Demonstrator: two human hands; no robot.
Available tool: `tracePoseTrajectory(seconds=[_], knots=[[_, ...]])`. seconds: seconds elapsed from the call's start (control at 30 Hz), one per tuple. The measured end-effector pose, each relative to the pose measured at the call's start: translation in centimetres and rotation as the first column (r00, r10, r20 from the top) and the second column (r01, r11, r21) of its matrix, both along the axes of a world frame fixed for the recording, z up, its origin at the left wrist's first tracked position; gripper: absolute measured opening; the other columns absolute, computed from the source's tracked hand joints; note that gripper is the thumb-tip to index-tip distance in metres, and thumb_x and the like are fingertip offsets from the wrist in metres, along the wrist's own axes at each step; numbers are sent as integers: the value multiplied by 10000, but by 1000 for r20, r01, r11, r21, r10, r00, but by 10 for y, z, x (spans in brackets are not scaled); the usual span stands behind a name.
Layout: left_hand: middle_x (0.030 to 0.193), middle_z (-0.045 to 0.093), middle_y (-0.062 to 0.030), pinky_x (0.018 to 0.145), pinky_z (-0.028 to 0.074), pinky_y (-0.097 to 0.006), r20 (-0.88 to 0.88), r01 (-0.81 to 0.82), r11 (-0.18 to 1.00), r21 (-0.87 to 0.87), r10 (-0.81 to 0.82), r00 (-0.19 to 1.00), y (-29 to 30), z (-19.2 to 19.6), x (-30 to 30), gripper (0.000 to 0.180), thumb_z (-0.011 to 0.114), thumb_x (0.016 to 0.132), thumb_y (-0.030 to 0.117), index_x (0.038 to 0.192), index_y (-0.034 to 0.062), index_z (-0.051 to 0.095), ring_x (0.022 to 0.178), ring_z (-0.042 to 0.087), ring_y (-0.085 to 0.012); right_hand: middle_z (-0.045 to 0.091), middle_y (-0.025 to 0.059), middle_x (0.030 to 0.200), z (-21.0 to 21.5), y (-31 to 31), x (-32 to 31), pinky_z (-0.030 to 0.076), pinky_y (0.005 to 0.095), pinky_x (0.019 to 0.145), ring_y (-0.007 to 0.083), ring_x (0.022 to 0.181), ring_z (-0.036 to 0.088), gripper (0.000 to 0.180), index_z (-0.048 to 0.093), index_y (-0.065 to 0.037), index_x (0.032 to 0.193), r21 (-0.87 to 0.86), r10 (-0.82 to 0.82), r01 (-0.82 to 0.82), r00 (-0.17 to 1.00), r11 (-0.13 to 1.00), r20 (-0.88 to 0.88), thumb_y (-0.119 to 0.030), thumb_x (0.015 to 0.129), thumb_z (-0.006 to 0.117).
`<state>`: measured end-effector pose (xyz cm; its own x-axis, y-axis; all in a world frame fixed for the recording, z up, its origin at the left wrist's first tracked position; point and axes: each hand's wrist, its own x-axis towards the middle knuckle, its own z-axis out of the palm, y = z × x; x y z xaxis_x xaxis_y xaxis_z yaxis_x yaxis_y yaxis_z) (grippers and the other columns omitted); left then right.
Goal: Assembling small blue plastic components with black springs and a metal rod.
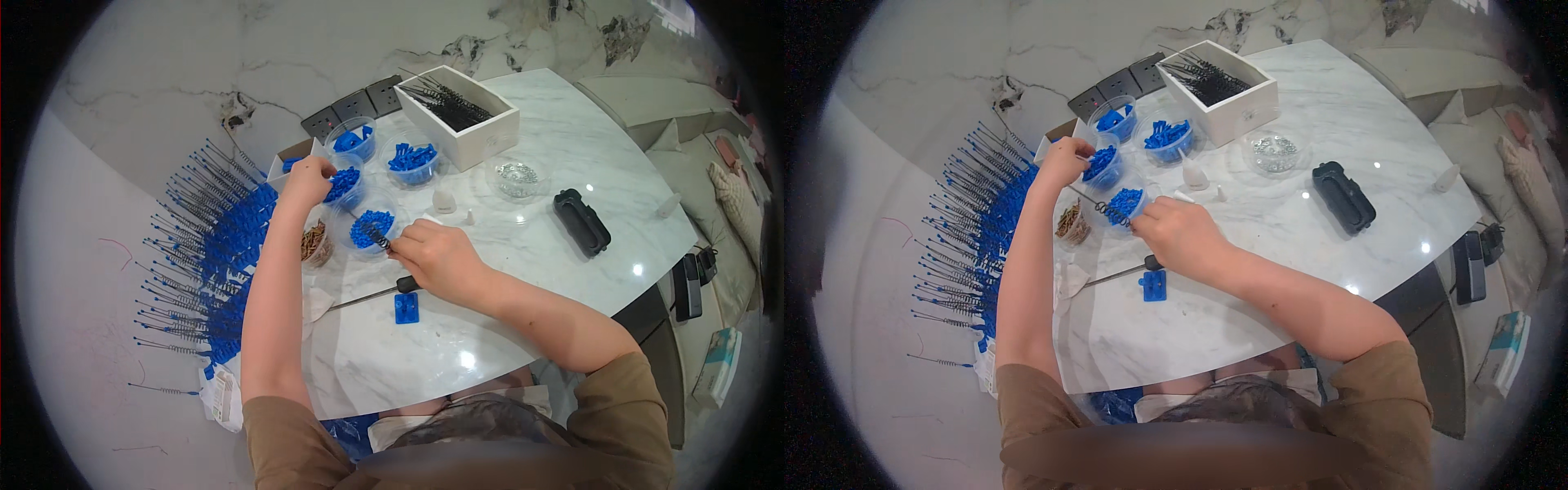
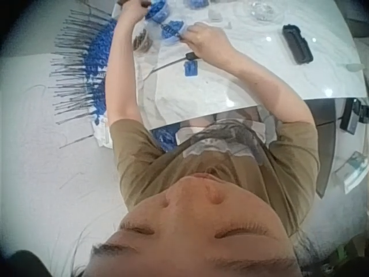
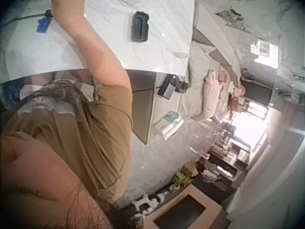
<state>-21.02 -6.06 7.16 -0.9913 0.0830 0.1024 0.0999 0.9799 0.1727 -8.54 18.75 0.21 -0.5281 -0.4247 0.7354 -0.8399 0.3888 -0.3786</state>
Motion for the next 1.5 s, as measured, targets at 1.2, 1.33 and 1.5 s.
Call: tracePoseTrajectory(seconds=[1.2, 1.33, 1.5], knots=[[1055, 666, -155, 846, 527, -259, -222, 213, -107, 971, -81, 972, 20, 10, 181, 194, 655, 820, -70, 1003, -14, 621, 920, 654, -165, 567, 45, 777, 2, -3, 5, 503, 344, 617, 230, 793, 595, 158, 634, -70, 823, 50, 12, -10, 999, 999, -50, -31, 669, 639], [1048, 673, -164, 857, 523, -270, -218, 220, 13, 975, -98, 971, 28, 27, 183, 211, 680, 793, -71, 989, -16, 629, 921, 653, -165, 561, 41, 758, 6, -2, 7, 499, 343, 606, 223, 775, 596, 163, 638, -67, 826, 47, 17, -15, 998, 999, -57, -31, 667, 652], [1029, 684, -163, 847, 522, -270, -254, 277, 146, 950, -158, 954, 37, 45, 177, 228, 692, 780, -68, 996, -20, 634, 904, 657, -156, 585, 58, 781, 5, -2, 8, 474, 358, 615, 248, 745, 584, 80, 637, -50, 841, 8, 46, -45, 999, 999, -24, -84, 776, 668]])
